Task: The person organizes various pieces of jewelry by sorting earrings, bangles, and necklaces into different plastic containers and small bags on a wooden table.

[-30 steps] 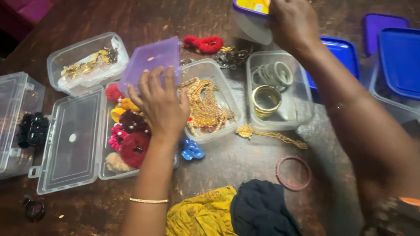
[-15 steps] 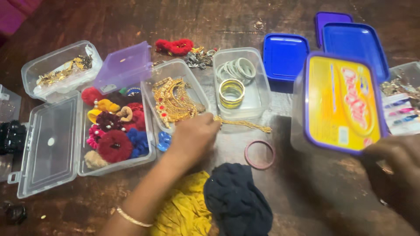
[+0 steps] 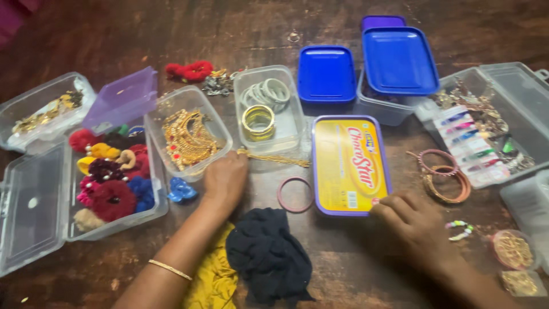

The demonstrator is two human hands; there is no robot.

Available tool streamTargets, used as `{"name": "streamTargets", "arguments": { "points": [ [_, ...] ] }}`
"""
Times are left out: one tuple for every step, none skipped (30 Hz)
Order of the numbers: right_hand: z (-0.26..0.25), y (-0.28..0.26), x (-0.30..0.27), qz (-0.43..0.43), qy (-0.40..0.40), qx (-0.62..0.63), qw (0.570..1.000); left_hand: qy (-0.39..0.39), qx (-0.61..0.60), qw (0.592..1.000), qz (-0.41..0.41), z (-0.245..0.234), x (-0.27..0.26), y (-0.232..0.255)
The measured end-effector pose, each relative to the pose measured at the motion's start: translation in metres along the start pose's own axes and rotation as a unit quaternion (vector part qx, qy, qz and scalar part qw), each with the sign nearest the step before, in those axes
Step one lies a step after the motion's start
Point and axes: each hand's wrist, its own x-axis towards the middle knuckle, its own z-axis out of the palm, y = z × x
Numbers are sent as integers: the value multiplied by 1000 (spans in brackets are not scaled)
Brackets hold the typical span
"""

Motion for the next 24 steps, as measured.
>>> {"name": "streamTargets", "arguments": {
  "points": [
    [2, 2, -2, 5, -6, 9, 1000, 2, -3, 1000, 4, 1, 2, 1],
    [5, 4, -4, 9, -6, 5, 1000, 7, 1, 1000, 13, 2, 4, 1],
    [8, 5, -5, 1, 13, 5, 1000, 12, 6, 1000, 21, 1, 5, 1],
    [10, 5, -6, -7, 32, 4, 999, 13, 4, 1000, 24, 0, 6, 4],
    [13, 6, -5, -6, 33, 3, 999, 23, 10, 999, 32, -4, 7, 5],
    [15, 5, -4, -9, 50, 10, 999, 34, 16, 998, 41, -10, 7, 6],
    [15, 4, -1, -13, 69, 17, 997, 35, 17, 998, 42, -19, 7, 7],
    [13, 1, 1, -13, 71, 16, 997, 35, -13, 999, 25, -31, 7, 8],
    [11, -2, 4, -19, 82, 25, 996, 36, -42, 998, 9, -45, 8, 8],
    [6, -4, 7, -26, 94, 34, 995, 37, -40, 998, 10, -61, 10, 7],
    [1, -6, 11, -26, 95, 36, 995, 32, -95, 995, -15, -78, 8, 7],
    [-3, -9, 15, -16, 100, 47, 994, 28, -149, 988, -39, -94, 7, 7],
    [-6, -13, 20, -8, 104, 63, 993, 25, -145, 988, -44, -109, 7, 5],
    [-9, -17, 25, -12, 103, 70, 992, -7, -247, 966, -80, -121, 9, 2],
    [-13, -20, 33, 19, 104, 95, 990, -35, -346, 931, -113, -132, 14, -1],
    [-17, -24, 41, 49, 104, 121, 986, -35, -342, 932, -118, -140, 17, -2],
    [-22, -25, 50, 46, 103, 123, 986, -42, -423, 897, -120, -146, 21, -2],
    [-24, -26, 62, 55, 94, 150, 983, -48, -501, 855, -120, -150, 22, -2],
    [-27, -27, 74, 64, 84, 175, 979, -46, -501, 855, -122, -152, 23, 0],
    [-31, -27, 86, 61, 83, 175, 979, -51, -543, 834, -89, -154, 25, 1],
    [-33, -27, 98, 73, 52, 215, 972, -55, -582, 809, -55, -155, 26, 3],
    [-34, -29, 109, 86, 21, 254, 963, -53, -582, 809, -57, -157, 26, 6],
    [-30, -32, 120, 84, 21, 255, 963, -90, -598, 793, -73, -159, 25, 9],
    [-26, -36, 131, 65, -8, 326, 943, -127, -612, 775, -88, -161, 24, 12]
  ]
}}
